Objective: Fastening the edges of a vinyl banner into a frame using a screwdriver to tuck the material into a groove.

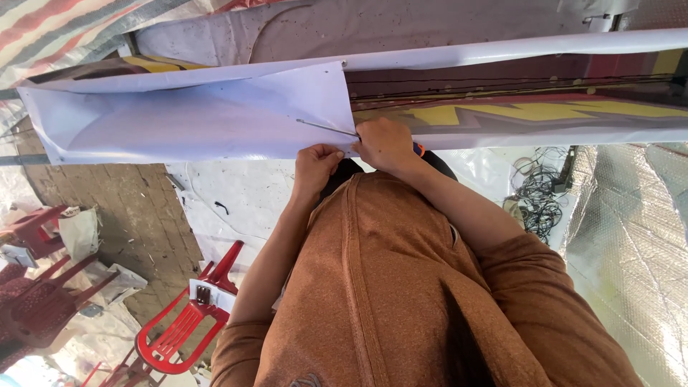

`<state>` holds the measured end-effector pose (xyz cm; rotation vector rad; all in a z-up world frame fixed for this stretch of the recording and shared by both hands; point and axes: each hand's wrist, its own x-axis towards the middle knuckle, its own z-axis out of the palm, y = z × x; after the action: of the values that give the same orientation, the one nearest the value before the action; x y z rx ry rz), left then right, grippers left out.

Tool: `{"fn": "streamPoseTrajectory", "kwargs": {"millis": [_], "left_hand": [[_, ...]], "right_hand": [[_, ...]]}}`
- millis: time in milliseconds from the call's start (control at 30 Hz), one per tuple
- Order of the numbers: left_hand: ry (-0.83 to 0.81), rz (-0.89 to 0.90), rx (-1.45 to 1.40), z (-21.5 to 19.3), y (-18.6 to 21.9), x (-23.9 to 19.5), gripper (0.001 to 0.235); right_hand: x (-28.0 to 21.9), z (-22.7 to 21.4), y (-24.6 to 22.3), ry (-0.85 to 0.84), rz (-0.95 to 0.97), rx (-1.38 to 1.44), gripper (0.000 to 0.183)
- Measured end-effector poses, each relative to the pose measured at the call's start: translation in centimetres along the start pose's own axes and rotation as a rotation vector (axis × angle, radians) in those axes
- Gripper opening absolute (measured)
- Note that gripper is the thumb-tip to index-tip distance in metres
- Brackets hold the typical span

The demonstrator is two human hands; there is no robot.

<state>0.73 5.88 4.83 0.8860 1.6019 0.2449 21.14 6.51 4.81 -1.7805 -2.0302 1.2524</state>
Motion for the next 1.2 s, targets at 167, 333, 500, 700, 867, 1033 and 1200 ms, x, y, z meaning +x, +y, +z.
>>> {"fn": "streamPoseTrajectory", "kwargs": {"millis": [167, 333, 500, 700, 867, 1033, 1200], "left_hand": [[0.011, 0.006, 0.044, 0.5, -1.7, 0.9, 0.013], [0.037, 0.037, 0.042, 0.8, -0.3, 0.0, 0.012], [0.028, 0.047, 0.042, 1.1, -0.8, 0.6, 0.012], [0.015, 0.034, 0.065, 1.0, -0.3, 0.4, 0.012], [-0.02, 0.012, 0.067, 0.9, -1.0, 1.4, 0.013], [-0.064, -0.015, 0.046, 0.5, -1.1, 2.4, 0.016], [-0.121, -0.043, 0.03, 0.1, -0.9, 2.3, 0.018]], "right_hand": [[-0.3, 0.5, -0.1, -0.014, 0.025, -0.075, 0.028], [-0.2, 0.9, 0.0, -0.023, 0.05, -0.077, 0.03], [-0.2, 0.1, -0.4, -0.044, 0.051, -0.069, 0.027], [-0.2, -0.2, -0.6, -0.074, 0.069, -0.056, 0.028], [-0.1, 0.0, -0.4, -0.07, 0.047, -0.042, 0.03], [0.6, 0.4, 0.1, -0.081, 0.053, -0.035, 0.031], [0.3, -1.0, -0.6, -0.143, 0.065, 0.014, 0.029]]}}
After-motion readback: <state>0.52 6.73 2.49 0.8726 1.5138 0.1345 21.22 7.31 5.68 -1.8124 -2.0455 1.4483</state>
